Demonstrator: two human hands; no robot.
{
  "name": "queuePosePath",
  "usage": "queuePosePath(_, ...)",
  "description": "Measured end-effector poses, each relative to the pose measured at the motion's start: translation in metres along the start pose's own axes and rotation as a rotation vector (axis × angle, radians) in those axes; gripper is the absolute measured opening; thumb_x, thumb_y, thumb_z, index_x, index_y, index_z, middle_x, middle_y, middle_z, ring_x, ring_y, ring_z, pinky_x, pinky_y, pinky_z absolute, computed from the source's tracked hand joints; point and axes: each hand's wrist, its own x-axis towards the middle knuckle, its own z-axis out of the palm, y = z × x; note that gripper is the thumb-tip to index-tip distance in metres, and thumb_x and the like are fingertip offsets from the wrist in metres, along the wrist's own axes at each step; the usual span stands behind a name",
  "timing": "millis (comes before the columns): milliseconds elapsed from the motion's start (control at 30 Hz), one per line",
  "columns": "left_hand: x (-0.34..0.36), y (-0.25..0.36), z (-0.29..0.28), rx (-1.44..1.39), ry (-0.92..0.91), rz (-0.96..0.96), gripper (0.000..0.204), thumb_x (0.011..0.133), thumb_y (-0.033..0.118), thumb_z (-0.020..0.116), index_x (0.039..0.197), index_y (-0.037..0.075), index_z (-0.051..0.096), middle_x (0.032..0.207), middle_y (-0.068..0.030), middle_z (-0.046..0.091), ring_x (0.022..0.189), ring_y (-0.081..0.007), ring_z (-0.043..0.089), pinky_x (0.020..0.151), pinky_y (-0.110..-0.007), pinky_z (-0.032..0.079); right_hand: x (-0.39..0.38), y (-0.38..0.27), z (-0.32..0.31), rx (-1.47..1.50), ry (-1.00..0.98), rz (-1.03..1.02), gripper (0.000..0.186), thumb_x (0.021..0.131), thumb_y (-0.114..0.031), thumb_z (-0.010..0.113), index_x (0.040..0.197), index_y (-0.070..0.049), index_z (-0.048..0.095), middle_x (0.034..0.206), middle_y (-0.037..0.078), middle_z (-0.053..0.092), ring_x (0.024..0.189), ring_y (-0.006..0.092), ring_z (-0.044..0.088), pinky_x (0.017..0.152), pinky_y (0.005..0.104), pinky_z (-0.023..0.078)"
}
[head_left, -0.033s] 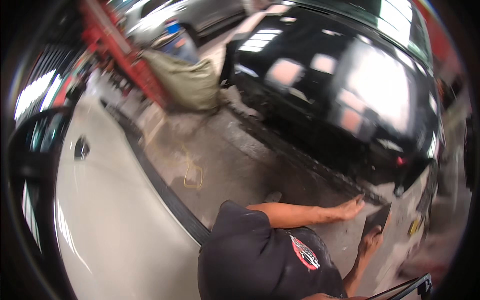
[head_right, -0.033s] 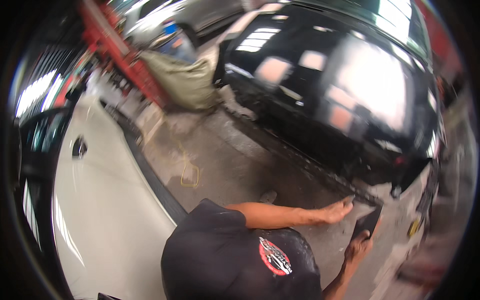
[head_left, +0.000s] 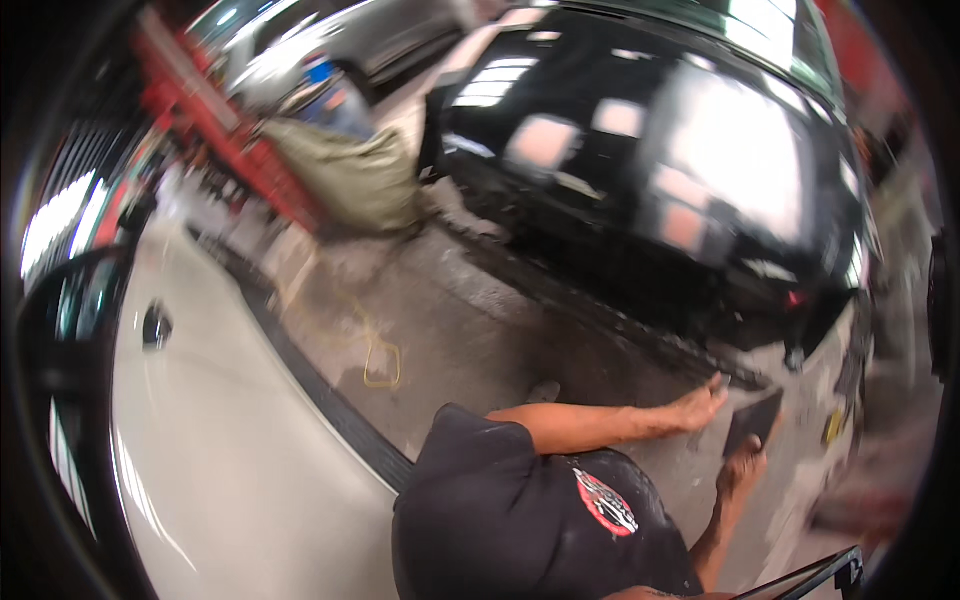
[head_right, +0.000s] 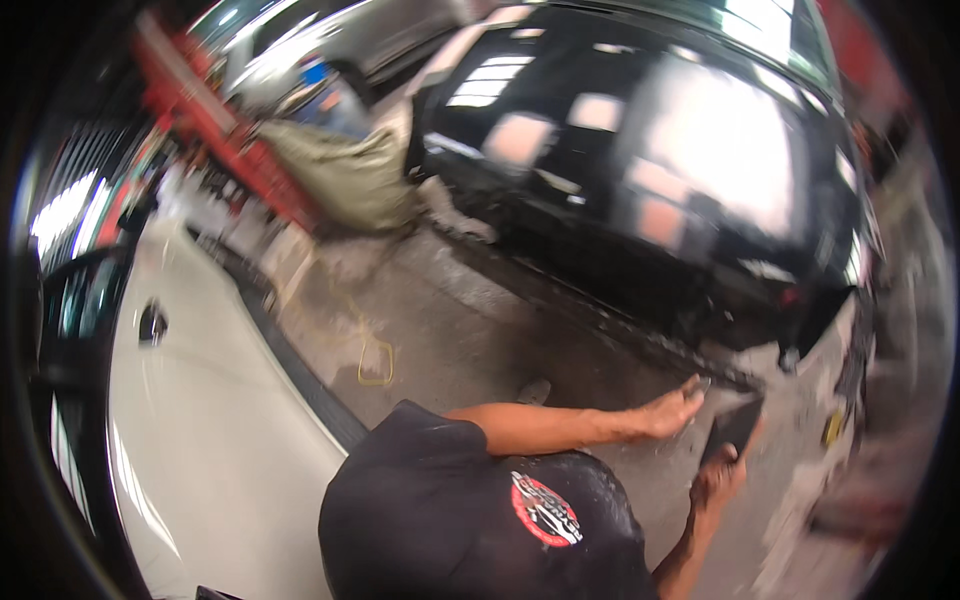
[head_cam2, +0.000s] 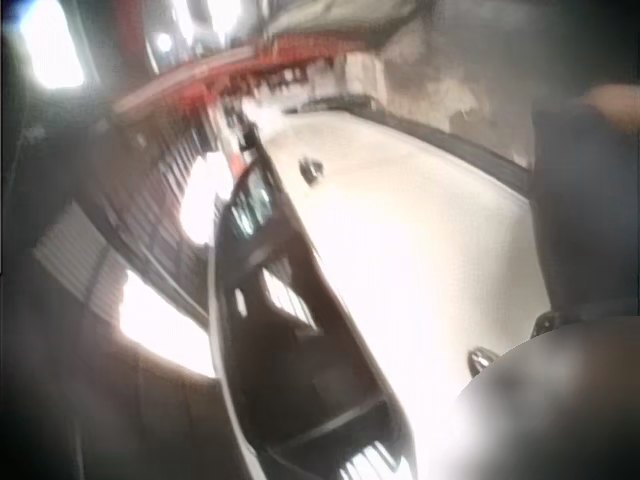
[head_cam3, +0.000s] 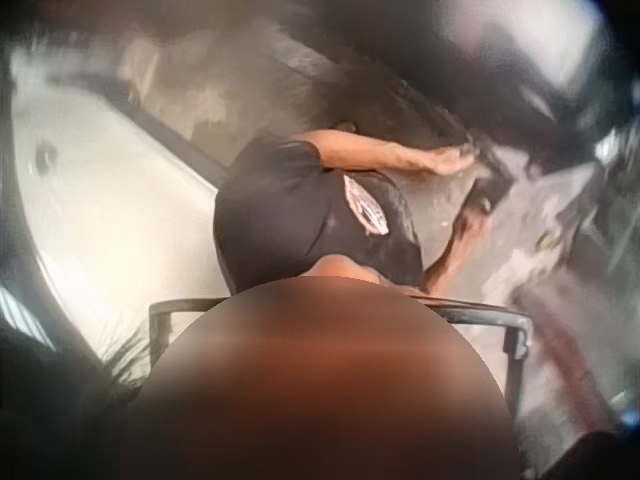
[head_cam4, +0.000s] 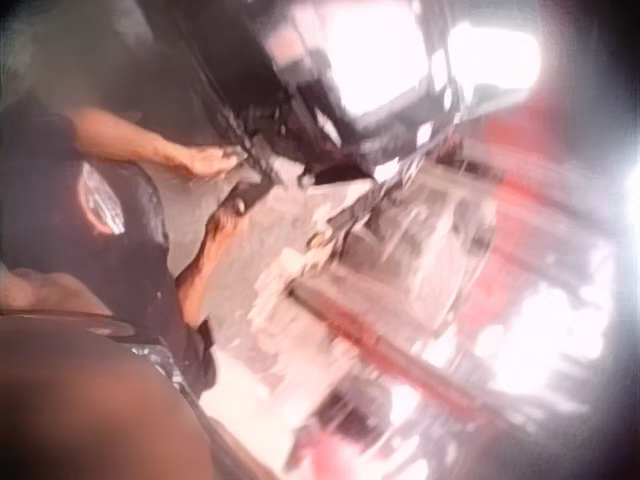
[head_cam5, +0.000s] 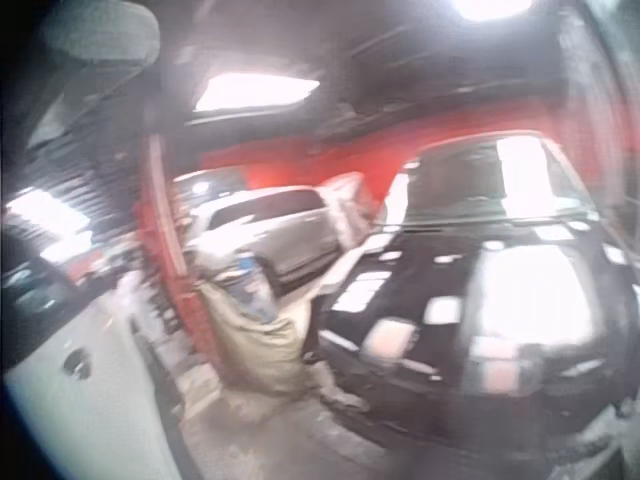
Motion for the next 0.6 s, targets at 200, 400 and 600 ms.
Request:
queuePosePath(200,-0.019,0.044,0.026,0.131,-0.060,0.088,0.049,0.105,0.043,0.041,0.133,0.005,0.055,0.107,-0.0232,0.071,0.101,-0.0362,0.070,0.084,-0.041,0.052,-0.012,0.000,0.032,0.635,0.191,-0.437,0.077,0.098,-0.049,0.059,0.152,-0.006,0.025,0.149,0.013,0.041,0.140,0.0279,0.040,0.106,0.0393,0.037)
queuePosePath(400,-0.039,0.082,0.057,0.285,-0.449,0.072,0.047,0.105,0.040,0.042,0.115,-0.001,0.063,0.081,-0.0235,0.066,0.076,-0.0323,0.064,0.070,-0.043,0.050,-0.019,0.034,0.040,0.911,0.575,-0.308,0.106,0.087,-0.063,0.066,0.155,-0.001,0.013,0.156,0.028,0.023,0.147,0.0358,0.023,0.119,0.0443,0.022)
queuePosePath(600,-0.050,0.097,0.082,0.343,-0.573,-0.020,0.060,0.106,0.045,0.035,0.097,-0.008,0.062,0.080,-0.0322,0.062,0.078,-0.0485,0.064,0.070,-0.050,0.046,-0.040,0.080,0.010,0.880,0.443,-0.296,0.114,0.085,-0.078,0.054,0.157,0.002,0.015,0.161,0.023,0.020,0.151,0.0312,0.016,0.122,0.0442,0.013)
